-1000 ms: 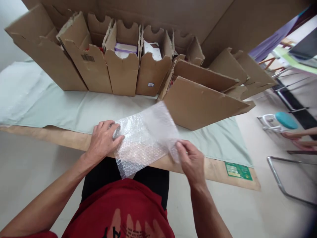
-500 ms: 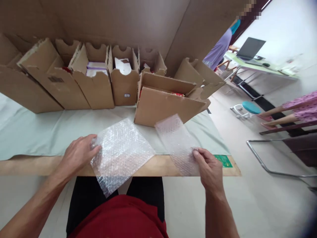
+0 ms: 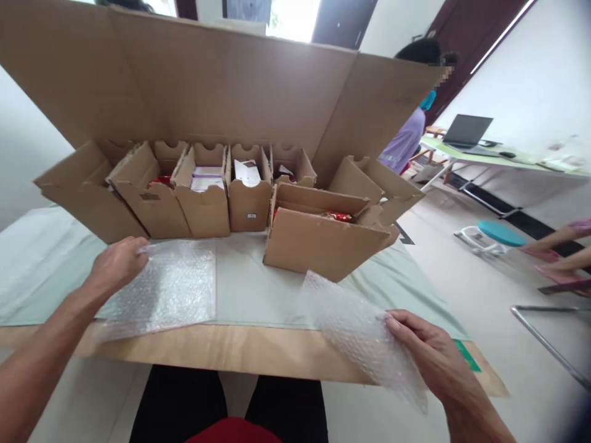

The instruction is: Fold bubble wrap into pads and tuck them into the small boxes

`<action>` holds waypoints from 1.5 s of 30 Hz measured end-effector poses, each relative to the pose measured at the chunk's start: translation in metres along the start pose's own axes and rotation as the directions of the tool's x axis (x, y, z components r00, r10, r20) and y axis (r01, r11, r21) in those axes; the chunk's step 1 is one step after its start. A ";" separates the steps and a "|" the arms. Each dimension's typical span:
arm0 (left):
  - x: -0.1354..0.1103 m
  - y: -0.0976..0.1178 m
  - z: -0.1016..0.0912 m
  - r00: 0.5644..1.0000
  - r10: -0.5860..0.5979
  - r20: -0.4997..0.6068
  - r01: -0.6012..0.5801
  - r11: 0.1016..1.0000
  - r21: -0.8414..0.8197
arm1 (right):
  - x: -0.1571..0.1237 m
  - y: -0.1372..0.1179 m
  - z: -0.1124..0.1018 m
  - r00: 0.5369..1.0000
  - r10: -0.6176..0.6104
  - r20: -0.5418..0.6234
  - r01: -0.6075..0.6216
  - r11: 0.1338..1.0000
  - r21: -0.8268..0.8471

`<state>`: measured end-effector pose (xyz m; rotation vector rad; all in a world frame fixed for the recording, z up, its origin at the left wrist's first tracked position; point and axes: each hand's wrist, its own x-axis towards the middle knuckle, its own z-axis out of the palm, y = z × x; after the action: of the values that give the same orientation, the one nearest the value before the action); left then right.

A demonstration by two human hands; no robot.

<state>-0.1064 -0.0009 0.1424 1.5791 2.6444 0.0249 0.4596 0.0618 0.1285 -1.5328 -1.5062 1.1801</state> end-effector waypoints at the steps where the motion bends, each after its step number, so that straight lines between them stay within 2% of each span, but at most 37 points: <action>1: 0.001 -0.008 -0.002 1.000 0.011 -0.009 -0.011 1.000 0.002 | 0.003 -0.003 0.002 1.000 0.011 0.024 -0.011 1.000 0.000; 3: -0.001 -0.025 -0.006 0.998 0.043 -0.043 -0.044 0.999 -0.019 | 0.011 -0.008 0.005 0.998 0.002 0.058 0.000 0.999 -0.034; 6: -0.005 -0.054 -0.011 0.991 0.058 -0.118 -0.075 0.986 -0.148 | 0.020 -0.014 0.012 0.993 -0.054 0.102 0.064 0.993 -0.098; 8: -0.003 -0.071 -0.016 0.986 -0.017 -0.164 -0.013 0.984 -0.180 | 0.023 -0.019 0.018 0.985 -0.076 0.155 0.094 0.990 -0.109; 11: 0.006 -0.083 -0.024 0.960 -0.164 -0.229 0.151 0.986 -0.077 | 0.023 -0.031 0.031 0.959 -0.097 0.266 0.119 0.991 -0.067; 13: 0.009 -0.078 -0.025 0.930 -0.210 -0.301 0.212 0.977 -0.029 | 0.021 -0.039 0.042 0.933 -0.120 0.338 0.135 0.991 -0.023; 14: 0.007 -0.070 -0.024 0.915 -0.206 -0.347 0.206 0.978 -0.035 | 0.020 -0.044 0.049 0.919 -0.131 0.373 0.141 0.990 0.001; 15: 0.003 -0.060 -0.020 0.902 -0.177 -0.393 0.165 0.984 -0.064 | 0.019 -0.048 0.055 0.903 -0.145 0.405 0.146 0.989 0.027; 17: -0.014 -0.032 -0.007 0.902 -0.051 -0.428 -0.034 0.981 -0.189 | 0.019 -0.056 0.070 0.866 -0.176 0.469 0.153 0.984 0.085; 18: -0.025 -0.015 0.002 0.913 0.051 -0.406 -0.180 0.942 -0.285 | 0.019 -0.060 0.078 0.843 -0.192 0.502 0.153 0.981 0.118; 19: -0.037 0.003 0.011 0.925 0.165 -0.342 -0.303 0.863 -0.405 | 0.019 -0.064 0.086 0.818 -0.208 0.536 0.149 0.977 0.152; 20: -0.050 0.021 0.021 0.936 0.247 -0.249 -0.346 0.762 -0.547 | 0.019 -0.068 0.094 0.791 -0.223 0.570 0.142 0.973 0.184; 21: -0.061 0.039 0.030 0.929 0.355 -0.107 -0.328 0.651 -0.685 | 0.020 -0.073 0.102 0.764 -0.236 0.600 0.131 0.968 0.213; 22: -0.071 0.056 0.038 0.890 0.457 -0.011 -0.278 0.523 -0.805 | 0.020 -0.077 0.109 0.741 -0.248 0.624 0.119 0.963 0.242; 24: -0.082 0.084 0.052 0.802 0.592 0.083 -0.136 0.316 -0.939 | 0.021 -0.087 0.119 0.704 -0.276 0.654 0.098 0.950 0.296; 25: -0.084 0.095 0.057 0.786 0.613 0.086 -0.079 0.237 -0.968 | 0.021 -0.091 0.122 0.684 -0.291 0.669 0.091 0.944 0.318; 26: -0.084 0.104 0.062 0.790 0.608 0.073 -0.045 0.176 -0.983 | 0.021 -0.094 0.124 0.661 -0.307 0.685 0.086 0.937 0.338; 28: -0.081 0.114 0.066 0.829 0.559 0.012 -0.040 0.080 -0.996 | 0.020 -0.098 0.123 0.601 -0.333 0.727 0.075 0.929 0.363; 30: -0.079 0.118 0.066 0.833 0.553 -0.018 -0.029 0.011 -1.000 | 0.020 -0.098 0.121 0.555 -0.346 0.756 0.075 0.927 0.368; 32: -0.080 0.120 0.062 0.782 0.619 0.070 0.076 0.017 -0.997 | 0.020 -0.096 0.118 0.560 -0.350 0.751 0.103 0.929 0.356; 34: -0.082 0.121 0.053 0.730 0.651 0.206 0.182 0.104 -0.978 | 0.021 -0.095 0.114 0.617 -0.358 0.701 0.219 0.934 0.283; 35: -0.082 0.120 0.048 0.736 0.630 0.248 0.197 0.152 -0.969 | 0.022 -0.096 0.111 0.663 -0.382 0.644 0.321 0.922 0.217; 37: -0.079 0.118 0.039 0.806 0.532 0.259 0.164 0.219 -0.962 | 0.030 -0.101 0.098 0.748 -0.525 0.405 0.568 0.823 0.018; 38: -0.077 0.116 0.035 0.842 0.482 0.243 0.139 0.241 -0.960 | 0.037 -0.104 0.090 0.741 -0.626 0.243 0.664 0.737 -0.124; 39: -0.074 0.115 0.033 0.867 0.440 0.233 0.123 0.264 -0.957 | 0.046 -0.108 0.081 0.689 -0.719 0.091 0.711 0.646 -0.278; 40: -0.072 0.113 0.032 0.882 0.411 0.232 0.117 0.286 -0.951 | 0.055 -0.111 0.072 0.613 -0.790 -0.023 0.709 0.562 -0.425; 41: -0.070 0.113 0.031 0.889 0.392 0.236 0.116 0.306 -0.945 | 0.064 -0.113 0.064 0.542 -0.837 -0.075 0.678 0.488 -0.550; 42: -0.069 0.113 0.032 0.893 0.381 0.242 0.116 0.325 -0.939 | 0.073 -0.115 0.058 0.498 -0.865 -0.071 0.642 0.422 -0.640; 45: -0.069 0.116 0.038 0.892 0.374 0.255 0.111 0.365 -0.924 | 0.083 -0.110 0.050 0.469 -0.878 0.090 0.637 0.266 -0.724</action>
<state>0.0306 -0.0071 0.1132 1.1236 1.5273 0.9099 0.3657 0.1487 0.2004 -0.9593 -2.1640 -0.3064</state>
